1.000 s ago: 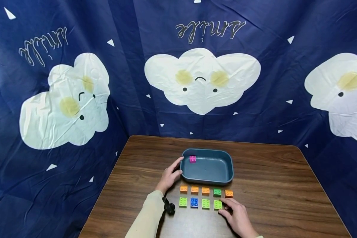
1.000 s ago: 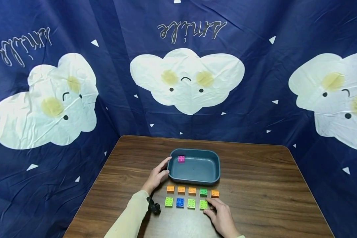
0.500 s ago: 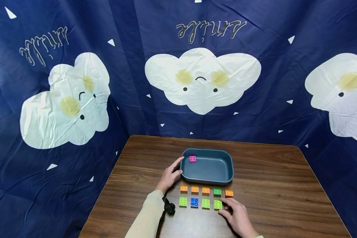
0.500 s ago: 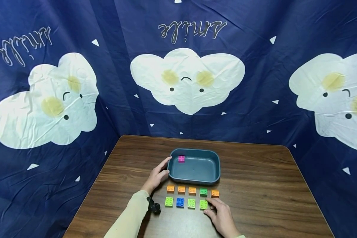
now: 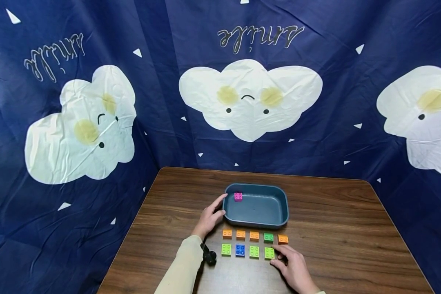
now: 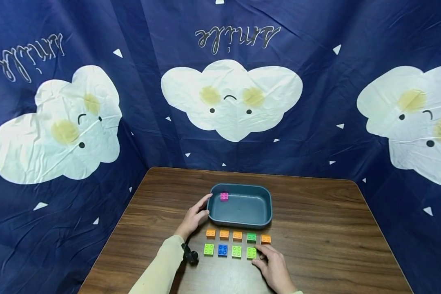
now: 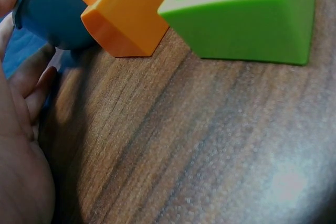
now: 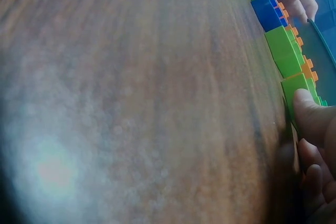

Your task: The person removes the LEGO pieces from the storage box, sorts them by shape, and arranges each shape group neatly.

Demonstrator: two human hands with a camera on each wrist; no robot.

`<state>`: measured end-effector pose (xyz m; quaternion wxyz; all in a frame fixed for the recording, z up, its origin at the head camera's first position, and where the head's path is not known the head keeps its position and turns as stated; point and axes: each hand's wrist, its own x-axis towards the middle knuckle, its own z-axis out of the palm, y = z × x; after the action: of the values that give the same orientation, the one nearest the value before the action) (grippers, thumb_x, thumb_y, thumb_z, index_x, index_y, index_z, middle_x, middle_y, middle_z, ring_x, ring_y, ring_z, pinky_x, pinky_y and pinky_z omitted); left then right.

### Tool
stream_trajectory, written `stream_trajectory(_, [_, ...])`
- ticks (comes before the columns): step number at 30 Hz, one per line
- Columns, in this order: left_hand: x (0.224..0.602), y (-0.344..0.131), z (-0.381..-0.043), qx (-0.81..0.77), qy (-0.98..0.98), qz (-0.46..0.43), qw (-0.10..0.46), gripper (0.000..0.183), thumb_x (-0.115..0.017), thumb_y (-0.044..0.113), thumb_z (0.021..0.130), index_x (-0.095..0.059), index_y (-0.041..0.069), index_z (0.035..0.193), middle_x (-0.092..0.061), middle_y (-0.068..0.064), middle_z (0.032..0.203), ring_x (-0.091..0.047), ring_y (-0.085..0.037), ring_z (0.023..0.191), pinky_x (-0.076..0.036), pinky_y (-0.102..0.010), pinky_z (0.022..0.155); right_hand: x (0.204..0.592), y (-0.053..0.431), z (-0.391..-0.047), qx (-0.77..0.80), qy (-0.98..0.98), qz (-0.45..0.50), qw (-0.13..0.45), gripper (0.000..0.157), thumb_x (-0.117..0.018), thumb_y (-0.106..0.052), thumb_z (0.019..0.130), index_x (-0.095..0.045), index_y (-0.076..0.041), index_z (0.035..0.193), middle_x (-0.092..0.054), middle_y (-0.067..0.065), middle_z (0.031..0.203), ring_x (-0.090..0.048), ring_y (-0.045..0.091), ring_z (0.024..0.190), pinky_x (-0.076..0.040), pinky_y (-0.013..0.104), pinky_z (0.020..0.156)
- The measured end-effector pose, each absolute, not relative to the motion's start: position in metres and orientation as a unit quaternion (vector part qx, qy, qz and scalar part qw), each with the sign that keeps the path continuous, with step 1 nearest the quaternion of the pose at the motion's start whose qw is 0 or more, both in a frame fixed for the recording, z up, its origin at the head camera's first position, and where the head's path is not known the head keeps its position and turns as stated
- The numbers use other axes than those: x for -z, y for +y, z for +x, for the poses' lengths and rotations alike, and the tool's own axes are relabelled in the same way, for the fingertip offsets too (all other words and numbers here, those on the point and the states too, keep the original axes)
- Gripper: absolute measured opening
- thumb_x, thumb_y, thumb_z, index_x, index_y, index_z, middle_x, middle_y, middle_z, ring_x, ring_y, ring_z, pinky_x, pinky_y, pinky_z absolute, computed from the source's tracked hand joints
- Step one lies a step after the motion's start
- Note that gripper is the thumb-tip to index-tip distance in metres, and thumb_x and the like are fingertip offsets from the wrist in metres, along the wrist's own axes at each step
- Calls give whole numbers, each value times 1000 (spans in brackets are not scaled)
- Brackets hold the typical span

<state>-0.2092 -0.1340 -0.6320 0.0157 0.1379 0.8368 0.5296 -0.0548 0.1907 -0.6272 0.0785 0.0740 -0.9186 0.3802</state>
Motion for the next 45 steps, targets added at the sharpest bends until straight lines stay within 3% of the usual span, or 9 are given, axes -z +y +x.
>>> stream_trajectory(45, [631,-134,-208,-530,837,134,17,64,-61,20,99,-47,44,157,-50,1,161,-45,-24,150,-30,-59,123,627,192,-55,-391,-916,64,66,43,-95,-9,73,-80,-14,113,-68,-15,94,-57,-3,77,-49,23,66])
